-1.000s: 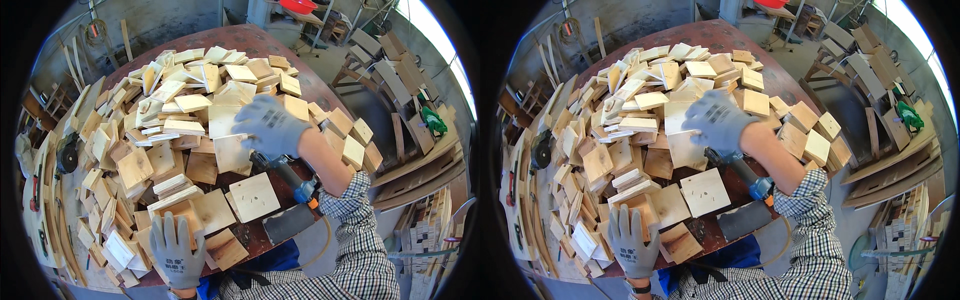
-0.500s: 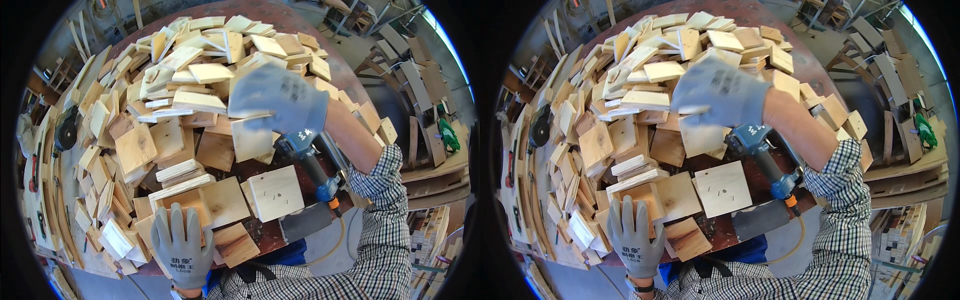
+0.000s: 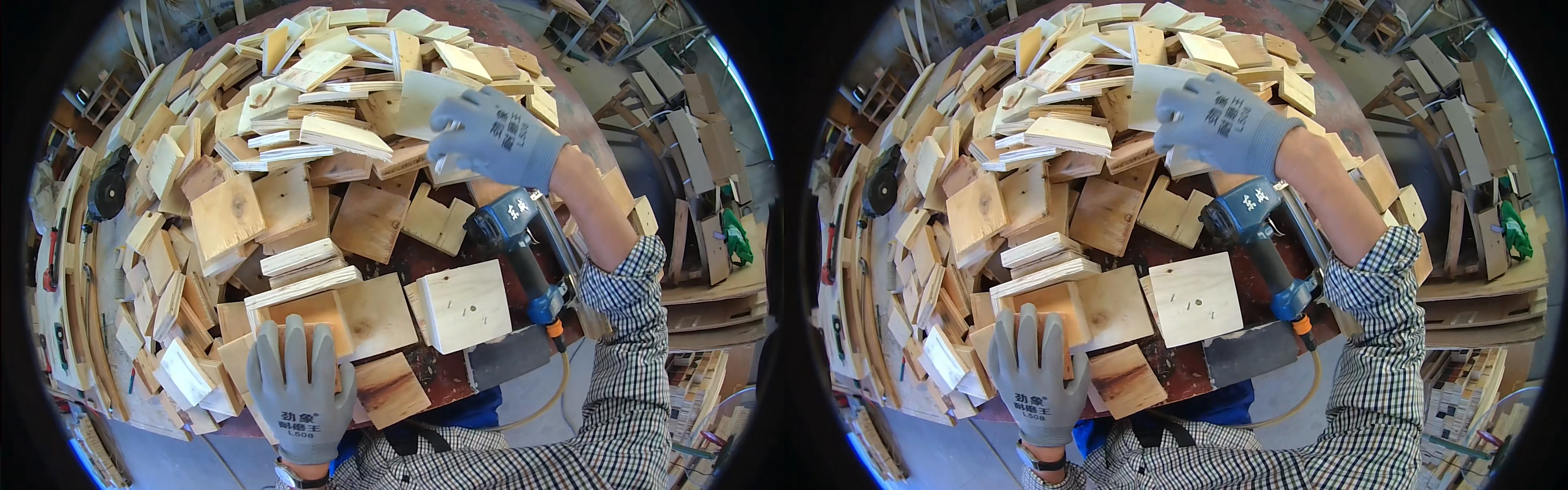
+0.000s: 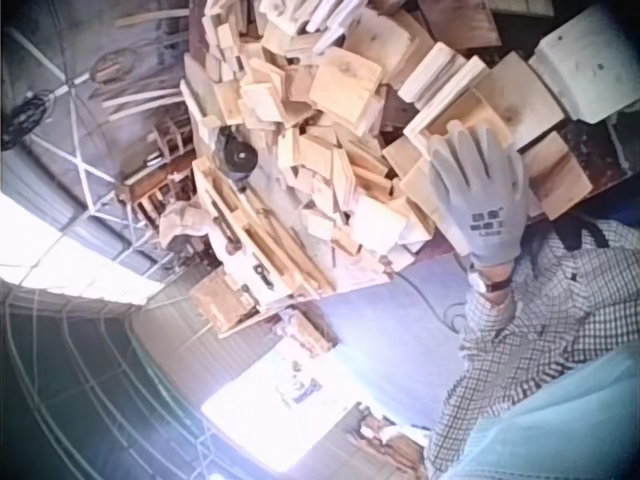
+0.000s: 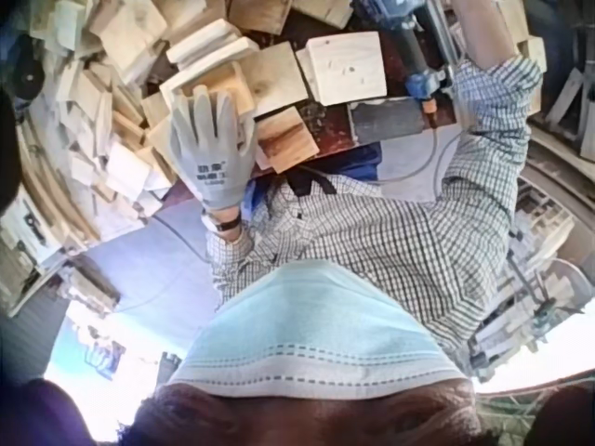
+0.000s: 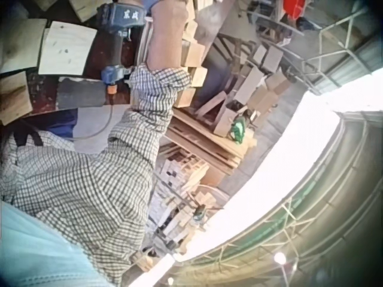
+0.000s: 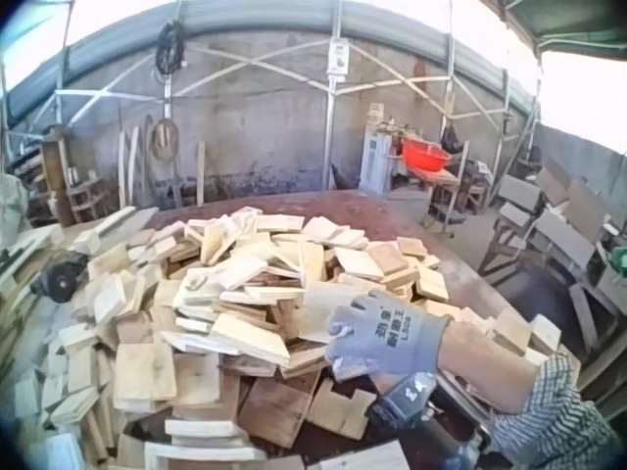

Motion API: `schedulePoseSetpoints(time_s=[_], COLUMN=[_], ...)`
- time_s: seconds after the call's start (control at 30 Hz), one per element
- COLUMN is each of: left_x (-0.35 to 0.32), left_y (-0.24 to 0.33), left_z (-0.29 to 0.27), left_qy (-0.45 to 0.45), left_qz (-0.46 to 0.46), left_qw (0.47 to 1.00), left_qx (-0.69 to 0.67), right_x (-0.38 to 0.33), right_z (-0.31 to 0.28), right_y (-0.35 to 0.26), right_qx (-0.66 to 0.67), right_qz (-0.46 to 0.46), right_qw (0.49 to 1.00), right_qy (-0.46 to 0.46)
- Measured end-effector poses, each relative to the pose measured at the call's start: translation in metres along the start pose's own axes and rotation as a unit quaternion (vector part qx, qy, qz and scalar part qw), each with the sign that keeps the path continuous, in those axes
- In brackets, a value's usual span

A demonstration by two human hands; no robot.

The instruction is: The person assembles small wooden boxes by hand, aligning pieces and using a nail gun to fasten them. They repeatedly pick up wood pieces, position them, and secure the joints, then place finished boxes aside.

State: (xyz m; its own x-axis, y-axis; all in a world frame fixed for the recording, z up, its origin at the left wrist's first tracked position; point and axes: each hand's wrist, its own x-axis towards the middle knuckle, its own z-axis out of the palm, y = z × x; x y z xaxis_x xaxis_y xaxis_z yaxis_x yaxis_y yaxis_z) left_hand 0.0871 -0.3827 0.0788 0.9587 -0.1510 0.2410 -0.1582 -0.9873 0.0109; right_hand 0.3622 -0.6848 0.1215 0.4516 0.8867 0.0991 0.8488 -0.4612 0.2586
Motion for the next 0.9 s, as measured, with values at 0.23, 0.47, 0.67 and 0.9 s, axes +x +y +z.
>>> schedulePoseSetpoints(time_s=[0.23,0.47,0.67,0.9], left_x=[-0.001,-0.007,-0.003,-0.006], left_y=[-0.001,-0.001,0.001,-0.002], left_z=[0.003,0.003,0.002,0.004], left_qy=[0.008,-0.031,-0.004,-0.031], left_qz=[0.008,-0.007,0.004,-0.005], left_qw=[1.000,0.999,1.000,0.999], left_qx=[0.008,0.004,0.020,0.007], right_x=[-0.012,-0.003,0.038,0.055], right_z=[-0.004,-0.010,0.009,0.037], right_y=[0.021,-0.014,-0.062,-0.068], right_qx=[-0.083,-0.125,-0.085,-0.106], right_qz=[0.073,0.013,-0.172,-0.192], right_qw=[0.993,0.991,0.981,0.976], right_qy=[-0.031,0.036,-0.033,-0.014])
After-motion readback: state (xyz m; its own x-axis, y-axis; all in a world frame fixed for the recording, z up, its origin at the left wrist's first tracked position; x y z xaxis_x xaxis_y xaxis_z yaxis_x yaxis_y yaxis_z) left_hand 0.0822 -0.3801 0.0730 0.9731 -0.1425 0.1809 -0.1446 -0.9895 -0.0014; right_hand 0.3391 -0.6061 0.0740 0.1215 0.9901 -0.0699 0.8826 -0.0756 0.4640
